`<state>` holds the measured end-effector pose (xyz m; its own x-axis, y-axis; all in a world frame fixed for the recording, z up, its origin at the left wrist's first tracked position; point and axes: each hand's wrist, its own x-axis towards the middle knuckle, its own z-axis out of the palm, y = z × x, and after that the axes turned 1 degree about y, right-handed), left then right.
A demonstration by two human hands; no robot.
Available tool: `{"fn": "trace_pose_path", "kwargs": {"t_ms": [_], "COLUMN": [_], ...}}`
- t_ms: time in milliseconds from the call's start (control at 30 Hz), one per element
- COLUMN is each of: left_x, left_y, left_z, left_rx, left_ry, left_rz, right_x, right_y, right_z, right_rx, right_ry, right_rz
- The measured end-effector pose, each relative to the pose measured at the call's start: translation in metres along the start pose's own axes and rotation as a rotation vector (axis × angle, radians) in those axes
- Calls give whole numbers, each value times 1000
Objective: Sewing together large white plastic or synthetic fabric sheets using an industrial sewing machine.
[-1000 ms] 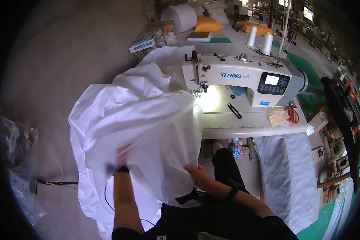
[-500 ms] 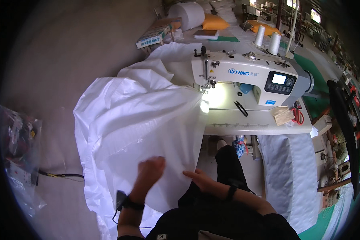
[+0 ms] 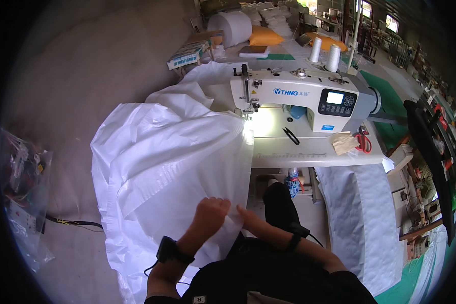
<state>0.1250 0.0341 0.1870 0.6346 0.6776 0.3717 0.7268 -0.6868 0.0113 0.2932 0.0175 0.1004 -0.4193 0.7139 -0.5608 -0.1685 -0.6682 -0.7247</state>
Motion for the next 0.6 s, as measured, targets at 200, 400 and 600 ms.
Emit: {"fn": "trace_pose_path", "kwargs": {"t_ms": [200,400,600], "left_x": [-1,50,39], "left_y": [14,-71,-123], "left_z": [-4,-35,-37], "left_rx": [-53,615,285], "left_ry": [-219,210,57], "left_rz": [33,-300,-122], "right_x": [30,26,23], "right_y": [-10,4,5], "right_z": [1,0,0], "right_rx": [223,137,261], "right_ry": [11,68,1], "right_rz": [-415,-264,-164]}}
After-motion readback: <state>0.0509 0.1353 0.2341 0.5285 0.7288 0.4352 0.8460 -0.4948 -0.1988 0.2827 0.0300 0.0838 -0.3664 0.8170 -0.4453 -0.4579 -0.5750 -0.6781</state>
